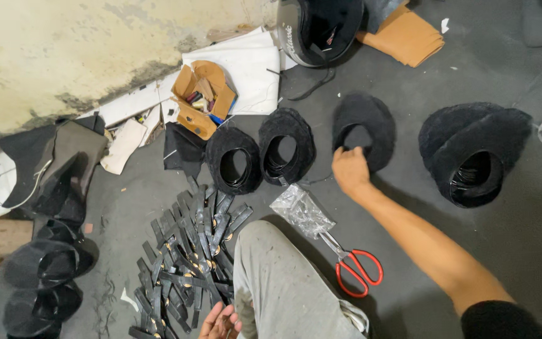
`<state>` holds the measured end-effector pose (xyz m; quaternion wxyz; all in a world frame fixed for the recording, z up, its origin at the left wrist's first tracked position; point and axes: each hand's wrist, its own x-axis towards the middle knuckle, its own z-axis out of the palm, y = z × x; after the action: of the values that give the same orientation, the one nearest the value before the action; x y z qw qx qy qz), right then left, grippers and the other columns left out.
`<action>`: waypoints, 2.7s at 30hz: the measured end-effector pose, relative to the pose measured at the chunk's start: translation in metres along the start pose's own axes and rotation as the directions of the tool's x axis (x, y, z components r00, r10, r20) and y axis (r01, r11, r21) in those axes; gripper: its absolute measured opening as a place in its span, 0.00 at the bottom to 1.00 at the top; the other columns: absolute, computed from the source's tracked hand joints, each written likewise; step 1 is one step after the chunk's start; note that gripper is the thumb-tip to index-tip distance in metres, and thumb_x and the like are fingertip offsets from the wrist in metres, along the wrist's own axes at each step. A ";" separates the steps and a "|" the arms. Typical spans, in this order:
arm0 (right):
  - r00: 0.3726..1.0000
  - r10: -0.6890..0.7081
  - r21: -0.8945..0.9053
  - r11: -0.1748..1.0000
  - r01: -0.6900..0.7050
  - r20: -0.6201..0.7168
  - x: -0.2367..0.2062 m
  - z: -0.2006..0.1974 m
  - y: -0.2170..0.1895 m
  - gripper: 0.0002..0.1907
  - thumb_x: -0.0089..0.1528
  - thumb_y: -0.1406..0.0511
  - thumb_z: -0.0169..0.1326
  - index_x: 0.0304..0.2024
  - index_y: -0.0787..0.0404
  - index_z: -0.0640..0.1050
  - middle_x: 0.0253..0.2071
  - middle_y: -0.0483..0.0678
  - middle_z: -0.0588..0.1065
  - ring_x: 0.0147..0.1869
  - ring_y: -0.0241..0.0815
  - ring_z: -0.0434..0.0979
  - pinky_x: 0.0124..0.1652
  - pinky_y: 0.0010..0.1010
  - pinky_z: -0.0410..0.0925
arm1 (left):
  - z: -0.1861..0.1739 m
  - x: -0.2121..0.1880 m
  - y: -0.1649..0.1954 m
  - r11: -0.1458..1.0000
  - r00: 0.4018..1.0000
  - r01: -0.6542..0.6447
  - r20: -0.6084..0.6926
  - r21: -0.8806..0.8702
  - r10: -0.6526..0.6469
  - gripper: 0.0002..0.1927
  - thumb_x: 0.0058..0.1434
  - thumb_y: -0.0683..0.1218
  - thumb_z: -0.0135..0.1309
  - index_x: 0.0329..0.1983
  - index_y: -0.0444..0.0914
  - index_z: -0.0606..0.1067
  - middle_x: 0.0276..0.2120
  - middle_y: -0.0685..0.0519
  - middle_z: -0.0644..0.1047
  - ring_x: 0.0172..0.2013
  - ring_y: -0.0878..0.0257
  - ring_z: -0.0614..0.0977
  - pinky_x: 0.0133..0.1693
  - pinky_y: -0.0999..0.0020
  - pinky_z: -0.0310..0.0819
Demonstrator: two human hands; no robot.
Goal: The person sits on the floor of a workshop surrounded by black shoe upper components and inspects them one at a time, turning each piece over in their hands and placing it with others on the floor. They occasionally pick up a new component from the pile and continue handling and arranging the pieces.
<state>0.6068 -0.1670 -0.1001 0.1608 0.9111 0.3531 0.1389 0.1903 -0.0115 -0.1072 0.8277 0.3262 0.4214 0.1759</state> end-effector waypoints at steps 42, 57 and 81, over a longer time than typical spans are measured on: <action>0.960 0.235 0.460 0.877 -0.140 -0.154 0.006 -0.003 0.001 0.07 0.61 0.64 0.56 0.40 0.59 0.76 0.35 0.50 0.77 0.42 0.50 0.79 0.41 0.44 0.66 | -0.007 -0.004 0.008 0.999 0.997 -0.047 -0.069 -0.017 0.045 0.23 0.69 0.41 0.42 0.67 0.38 0.66 0.54 0.40 0.76 0.50 0.50 0.81 0.52 0.44 0.77; 0.971 0.059 0.874 0.449 0.183 -0.233 0.029 -0.084 -0.107 0.42 0.53 0.55 0.64 0.65 0.66 0.68 0.60 0.58 0.70 0.65 0.59 0.67 0.57 0.47 0.66 | 0.011 -0.011 0.012 0.994 0.995 -0.089 0.049 -0.060 0.092 0.23 0.68 0.42 0.44 0.66 0.34 0.67 0.54 0.40 0.78 0.50 0.51 0.82 0.51 0.49 0.80; 0.979 -0.040 0.824 0.533 0.189 -0.199 -0.068 -0.152 -0.240 0.35 0.64 0.56 0.51 0.71 0.63 0.66 0.67 0.62 0.68 0.70 0.68 0.66 0.66 0.52 0.61 | -0.091 -0.020 0.113 0.979 0.980 -0.197 0.000 -0.054 0.197 0.16 0.70 0.43 0.46 0.58 0.33 0.75 0.46 0.48 0.82 0.43 0.62 0.82 0.46 0.67 0.79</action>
<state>0.3587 -0.0162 -0.0652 -0.3142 0.8375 0.4469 0.0126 0.1031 0.0945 -0.0574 0.8157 0.3445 0.3802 0.2673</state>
